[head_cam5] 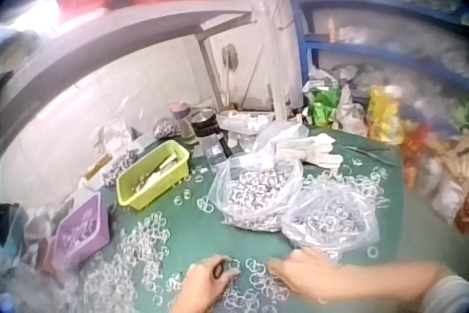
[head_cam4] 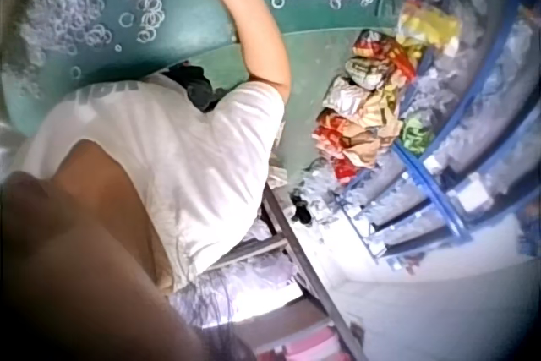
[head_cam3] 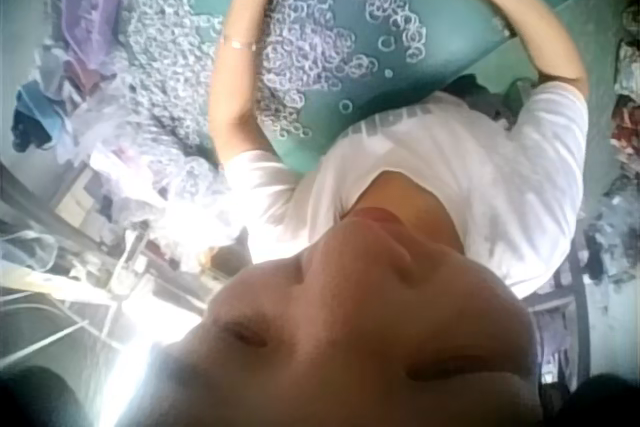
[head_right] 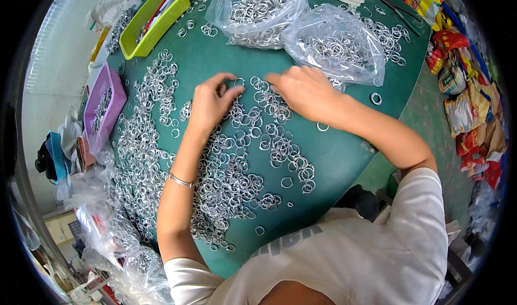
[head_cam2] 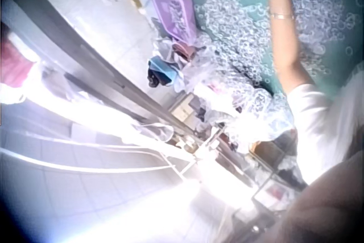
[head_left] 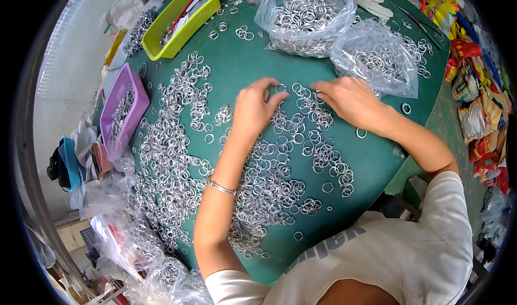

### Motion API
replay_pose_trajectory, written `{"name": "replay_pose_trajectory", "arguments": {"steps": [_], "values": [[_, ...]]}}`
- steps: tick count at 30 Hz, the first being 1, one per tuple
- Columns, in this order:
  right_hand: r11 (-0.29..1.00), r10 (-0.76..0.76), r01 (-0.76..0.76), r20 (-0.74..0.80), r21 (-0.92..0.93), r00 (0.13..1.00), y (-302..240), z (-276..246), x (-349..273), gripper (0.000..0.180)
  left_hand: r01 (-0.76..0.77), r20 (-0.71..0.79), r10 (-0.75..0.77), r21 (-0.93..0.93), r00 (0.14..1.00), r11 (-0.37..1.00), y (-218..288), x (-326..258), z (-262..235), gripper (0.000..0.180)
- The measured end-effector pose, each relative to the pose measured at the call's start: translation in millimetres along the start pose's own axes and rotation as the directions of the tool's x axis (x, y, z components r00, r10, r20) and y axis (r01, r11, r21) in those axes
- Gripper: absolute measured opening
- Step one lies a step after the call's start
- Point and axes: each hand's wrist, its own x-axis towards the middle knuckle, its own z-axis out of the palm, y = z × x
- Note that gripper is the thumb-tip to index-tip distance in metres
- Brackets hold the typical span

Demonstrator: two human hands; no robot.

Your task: The person sorts and organizes a large quantity of small metal rings on a green tabletop by hand, moving them into piles and checking individual components.

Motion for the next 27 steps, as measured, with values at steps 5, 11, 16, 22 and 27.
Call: {"name": "replay_pose_trajectory", "arguments": {"steps": [5, 11, 16, 22, 27], "values": [[0.995, -0.08, 0.08, 0.003, 0.056, 0.997, -2.5, 11.9, -14.7, 0.022, 0.036, 0.116, -0.049, 0.108, 0.992, 0.993, 6.3, -25.2, -5.2, 0.026], [0.994, 0.097, -0.108, -0.223, -0.035, 0.97, 12.0, 7.5, -38.3, 0.019, -0.123, 0.03, 0.12, 0.094, 0.992, 0.988, 32.5, -57.9, -5.1, 0.03], [0.991, -0.128, 0.127, 0.021, 0.052, 0.992, -18.7, 15.2, -51.9, 0.028, -0.043, 0.016, 0.04, 0.345, 0.999, 0.938, 18.7, -67.6, 7.0, 0.019], [0.996, 0.016, -0.032, -0.188, -0.084, 0.982, 10.1, 25.6, -42.3, 0.011, 0.074, -0.304, -0.012, 0.191, 0.953, 0.979, 13.1, -51.7, -5.0, 0.019], [0.989, -0.092, 0.097, -0.051, 0.115, 0.994, -15.1, 6.5, -66.9, 0.013, -0.009, -0.089, 0.007, -0.019, 0.996, 1.0, 54.1, -90.2, 2.2, 0.023]]}}
